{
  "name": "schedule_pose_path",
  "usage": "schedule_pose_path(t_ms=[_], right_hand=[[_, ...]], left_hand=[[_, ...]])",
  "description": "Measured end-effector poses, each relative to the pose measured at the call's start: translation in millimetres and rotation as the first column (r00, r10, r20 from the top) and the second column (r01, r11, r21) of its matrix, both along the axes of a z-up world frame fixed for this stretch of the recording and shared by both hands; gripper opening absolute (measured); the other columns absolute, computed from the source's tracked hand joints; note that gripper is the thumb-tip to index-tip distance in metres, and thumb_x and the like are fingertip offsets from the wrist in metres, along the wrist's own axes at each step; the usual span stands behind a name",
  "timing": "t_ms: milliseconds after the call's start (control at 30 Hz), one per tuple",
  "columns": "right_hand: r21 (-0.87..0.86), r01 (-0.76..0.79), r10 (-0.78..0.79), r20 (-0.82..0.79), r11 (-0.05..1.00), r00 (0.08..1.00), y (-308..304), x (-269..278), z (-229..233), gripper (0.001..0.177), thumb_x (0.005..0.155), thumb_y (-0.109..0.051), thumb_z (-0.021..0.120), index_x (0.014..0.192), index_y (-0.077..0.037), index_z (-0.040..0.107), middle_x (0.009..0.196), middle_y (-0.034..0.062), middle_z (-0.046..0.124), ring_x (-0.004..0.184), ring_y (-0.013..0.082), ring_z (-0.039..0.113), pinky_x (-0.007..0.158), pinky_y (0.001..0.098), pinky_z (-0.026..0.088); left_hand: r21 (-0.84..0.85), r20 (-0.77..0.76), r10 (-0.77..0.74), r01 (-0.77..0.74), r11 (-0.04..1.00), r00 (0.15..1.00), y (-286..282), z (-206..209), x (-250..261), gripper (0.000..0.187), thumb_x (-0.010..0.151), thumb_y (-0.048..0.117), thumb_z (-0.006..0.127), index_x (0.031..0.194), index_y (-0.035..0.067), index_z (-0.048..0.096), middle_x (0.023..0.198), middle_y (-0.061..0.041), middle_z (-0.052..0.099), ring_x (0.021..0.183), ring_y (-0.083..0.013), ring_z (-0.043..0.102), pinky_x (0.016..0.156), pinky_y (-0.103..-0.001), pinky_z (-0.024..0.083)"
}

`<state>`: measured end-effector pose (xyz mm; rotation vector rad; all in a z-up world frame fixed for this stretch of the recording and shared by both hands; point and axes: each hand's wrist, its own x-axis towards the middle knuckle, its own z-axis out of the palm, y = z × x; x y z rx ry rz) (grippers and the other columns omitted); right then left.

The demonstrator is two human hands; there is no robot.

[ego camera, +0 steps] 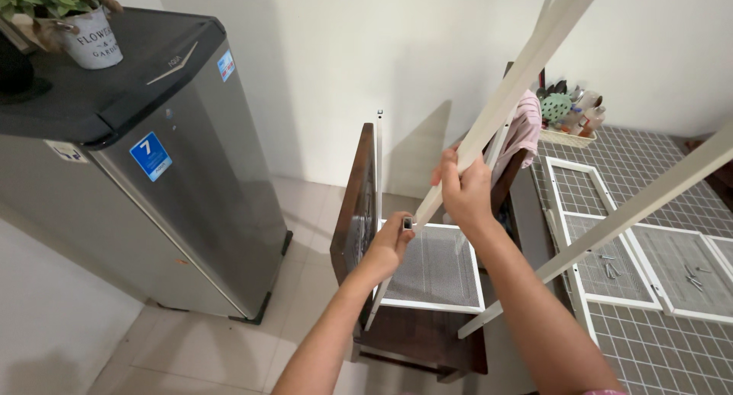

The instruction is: The person assembles a white metal wire shelving unit on a tiled floor. They connect vertical poles to mesh shelves using screws and tighten them by hand.

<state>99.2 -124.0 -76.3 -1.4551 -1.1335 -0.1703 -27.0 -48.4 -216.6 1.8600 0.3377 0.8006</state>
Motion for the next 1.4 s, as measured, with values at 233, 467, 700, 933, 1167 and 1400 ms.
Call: schedule_pose_path(t_ms=[233,467,700,933,1167,1400], right_hand=[[0.003,-0.030,0.030,0.009,1.000,1.000,-3,3,5,0.016,0.107,-0.013,0.050,0.100,0.001,0.054,0.064,0.0049,0.065,0.057,0.0092,0.059,0.054,0.0266,0.047],[0.004,-0.023,0.023,0.034,1.000,0.999,-4,6,5,0.017,0.108,-0.013,0.050,0.100,0.001,0.053,0.063,0.0048,0.064,0.055,0.0087,0.055,0.052,0.0267,0.044],[0.016,-0.024,0.024,0.023,1.000,0.999,-6,9,4,0.018,0.108,-0.015,0.050,0.103,0.002,0.053,0.063,0.0050,0.064,0.054,0.0085,0.055,0.051,0.0267,0.044],[0.032,-0.022,0.021,0.022,0.999,1.000,-6,10,5,0.017,0.107,-0.014,0.050,0.105,0.003,0.053,0.064,0.0051,0.064,0.054,0.0086,0.055,0.051,0.0267,0.043],[0.028,-0.015,0.014,0.039,0.999,0.999,-6,15,-1,0.018,0.108,-0.015,0.050,0.104,0.002,0.054,0.064,0.0041,0.064,0.056,0.0093,0.057,0.053,0.0270,0.046],[0.010,-0.016,0.016,0.050,1.000,0.999,-5,11,-12,0.018,0.107,-0.015,0.054,0.107,0.003,0.054,0.066,0.0051,0.064,0.058,0.0109,0.059,0.054,0.0279,0.047]], left_hand=[[0.036,-0.004,0.014,-0.014,0.999,1.000,-5,5,3,0.028,0.104,0.018,0.056,0.128,0.005,0.052,0.099,-0.017,0.064,0.087,-0.0297,0.065,0.082,-0.040,0.051],[0.024,0.020,0.008,-0.009,1.000,1.000,-6,2,4,0.031,0.103,0.016,0.056,0.131,0.005,0.051,0.104,-0.020,0.066,0.095,-0.0312,0.068,0.087,-0.040,0.053],[0.056,0.026,0.016,-0.017,0.998,1.000,-6,-3,11,0.030,0.103,0.015,0.056,0.130,0.005,0.051,0.101,-0.019,0.066,0.091,-0.0317,0.068,0.083,-0.041,0.053],[0.040,-0.059,0.020,-0.017,0.999,0.998,-12,-1,16,0.031,0.103,0.018,0.056,0.131,0.005,0.050,0.088,-0.018,0.063,0.077,-0.0292,0.062,0.075,-0.041,0.051],[-0.013,-0.119,-0.027,0.025,1.000,0.993,-22,12,12,0.029,0.105,0.021,0.054,0.128,0.003,0.051,0.088,-0.016,0.063,0.075,-0.0268,0.061,0.073,-0.040,0.051],[0.034,-0.008,-0.012,0.012,0.999,1.000,-23,6,14,0.030,0.104,0.019,0.055,0.127,0.001,0.051,0.100,-0.019,0.066,0.088,-0.0283,0.066,0.081,-0.040,0.052]])
